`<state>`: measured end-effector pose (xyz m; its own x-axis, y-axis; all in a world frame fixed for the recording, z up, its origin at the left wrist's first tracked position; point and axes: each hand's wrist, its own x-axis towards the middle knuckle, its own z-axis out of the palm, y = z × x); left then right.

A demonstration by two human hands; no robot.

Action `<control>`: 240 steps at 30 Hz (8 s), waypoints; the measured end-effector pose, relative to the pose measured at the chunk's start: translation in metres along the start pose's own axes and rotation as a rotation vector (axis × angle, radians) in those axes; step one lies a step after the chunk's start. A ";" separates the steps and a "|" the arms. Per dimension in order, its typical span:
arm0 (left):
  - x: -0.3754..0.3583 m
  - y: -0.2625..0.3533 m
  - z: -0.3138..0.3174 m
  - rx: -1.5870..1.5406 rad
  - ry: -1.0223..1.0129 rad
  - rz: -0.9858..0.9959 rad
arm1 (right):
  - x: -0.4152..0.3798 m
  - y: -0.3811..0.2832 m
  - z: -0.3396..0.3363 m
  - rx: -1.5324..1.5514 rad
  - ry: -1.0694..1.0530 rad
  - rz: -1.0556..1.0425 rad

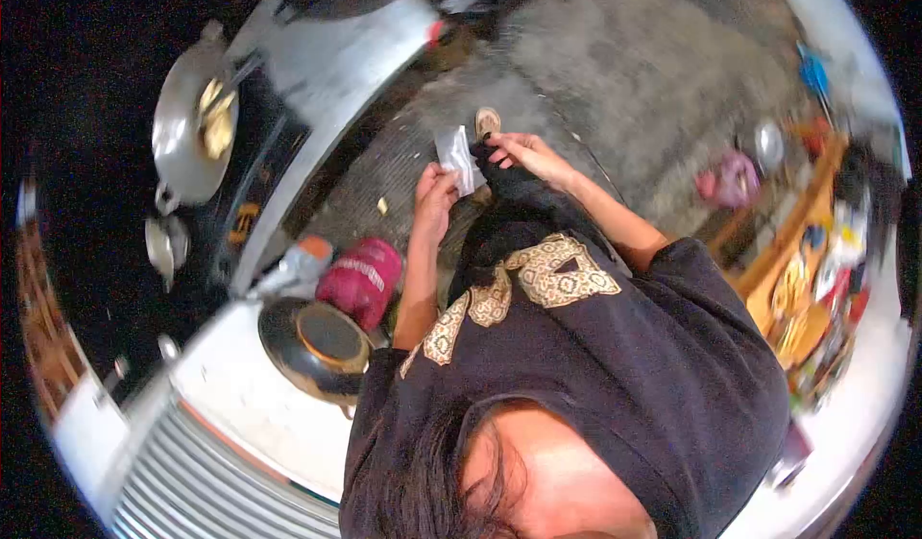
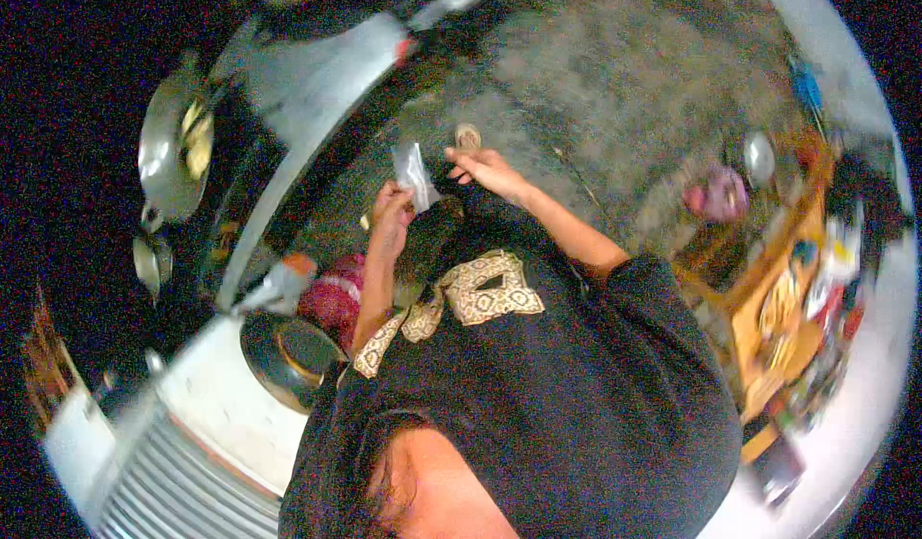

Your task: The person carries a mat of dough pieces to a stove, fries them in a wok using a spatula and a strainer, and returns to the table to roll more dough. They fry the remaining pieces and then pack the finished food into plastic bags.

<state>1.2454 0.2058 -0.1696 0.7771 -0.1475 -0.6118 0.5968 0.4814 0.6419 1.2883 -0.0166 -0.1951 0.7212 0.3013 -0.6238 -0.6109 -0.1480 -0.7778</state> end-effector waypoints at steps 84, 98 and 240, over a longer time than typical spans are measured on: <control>-0.032 -0.862 1.044 1.494 -2.044 0.987 | -0.623 0.497 -0.503 1.570 1.982 -0.047; -0.085 -0.735 1.007 1.249 -1.900 0.753 | -0.621 0.480 -0.506 1.338 2.159 -0.175; 0.264 -0.539 1.235 1.415 -2.638 -0.006 | -0.708 0.300 -0.950 1.106 1.573 -0.302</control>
<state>1.3757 -1.1594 -0.1067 -0.8922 -0.4296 -0.1395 -0.2974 0.3263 0.8972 0.9045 -1.1693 -0.0601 0.0435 -0.8708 -0.4897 0.1191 0.4912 -0.8628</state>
